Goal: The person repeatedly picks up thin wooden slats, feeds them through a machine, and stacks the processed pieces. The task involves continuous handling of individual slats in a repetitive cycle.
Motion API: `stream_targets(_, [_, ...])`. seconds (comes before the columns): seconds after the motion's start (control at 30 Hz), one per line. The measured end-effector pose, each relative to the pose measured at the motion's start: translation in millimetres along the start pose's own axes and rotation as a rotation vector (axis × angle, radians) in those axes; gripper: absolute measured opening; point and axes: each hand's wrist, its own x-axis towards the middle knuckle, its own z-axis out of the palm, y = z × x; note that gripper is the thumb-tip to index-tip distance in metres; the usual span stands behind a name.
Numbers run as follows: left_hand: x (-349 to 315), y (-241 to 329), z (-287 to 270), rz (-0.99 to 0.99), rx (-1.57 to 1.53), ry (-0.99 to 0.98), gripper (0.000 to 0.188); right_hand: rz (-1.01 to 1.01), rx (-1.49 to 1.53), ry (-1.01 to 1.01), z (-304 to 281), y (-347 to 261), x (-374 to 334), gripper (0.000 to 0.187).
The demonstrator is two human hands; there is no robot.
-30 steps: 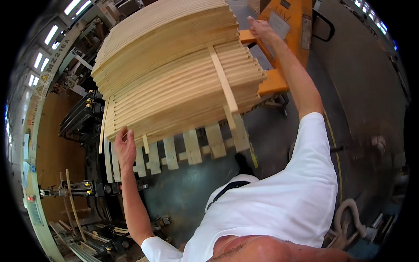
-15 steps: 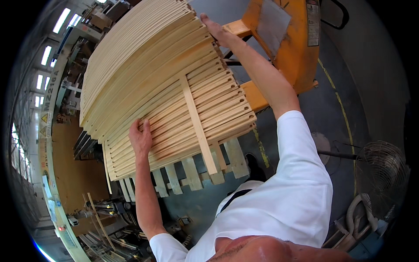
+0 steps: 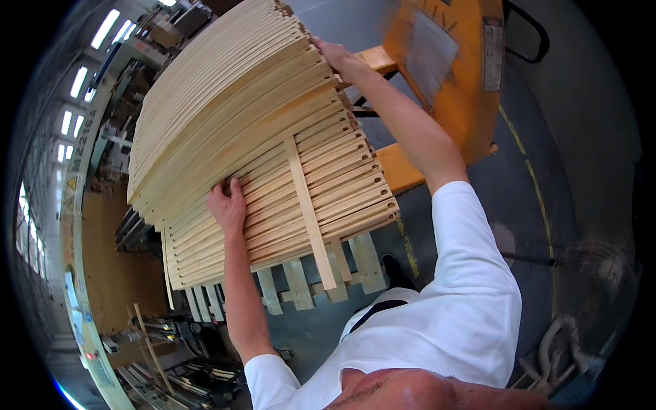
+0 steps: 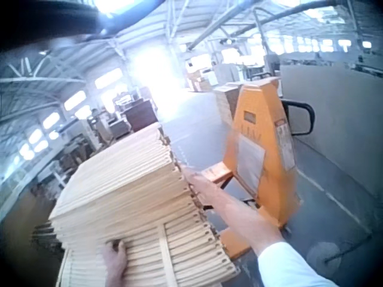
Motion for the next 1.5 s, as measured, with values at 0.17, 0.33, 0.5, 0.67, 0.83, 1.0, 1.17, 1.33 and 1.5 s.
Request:
stream_targets(0.17, [-1,1,0,-0.022,0.119,0.056,0.042,0.171,0.087,-0.021,-8,-15,12,0.061])
stream_targets(0.33, [5,6,7,-0.041,0.028,0.028,0.043,-0.038,0.172,-0.039,-12,13,59,0.075])
stream_targets(0.5, [-4,-8,3,-0.089,0.093,0.053,0.049,0.022,-0.029,0.065,7,12,48,0.079])
stream_targets(0.67, [3,-3,5,-0.155,-0.026,0.008,0.047,-0.044,-0.220,0.092,-9,14,51,0.080])
stream_targets(0.83, [2,-6,5,-0.149,0.028,0.083,0.049,-0.044,-0.283,0.113,-10,15,26,0.075])
stream_targets(1.0, [4,-19,7,-0.221,-0.020,0.012,0.049,-0.121,-0.291,0.054,-11,20,3,0.068])
stream_targets(1.17, [1,-5,-4,-0.182,-0.053,-0.011,0.048,-0.126,-0.436,0.054,-34,28,7,0.062])
stream_targets(1.33, [-16,-19,-15,-0.086,0.032,0.062,0.048,-0.188,-0.434,-0.036,-22,14,-49,0.054])
stream_targets(1.5, [-20,-16,-28,-0.123,0.084,-0.010,0.048,-0.135,-0.301,-0.120,-29,7,-71,0.046])
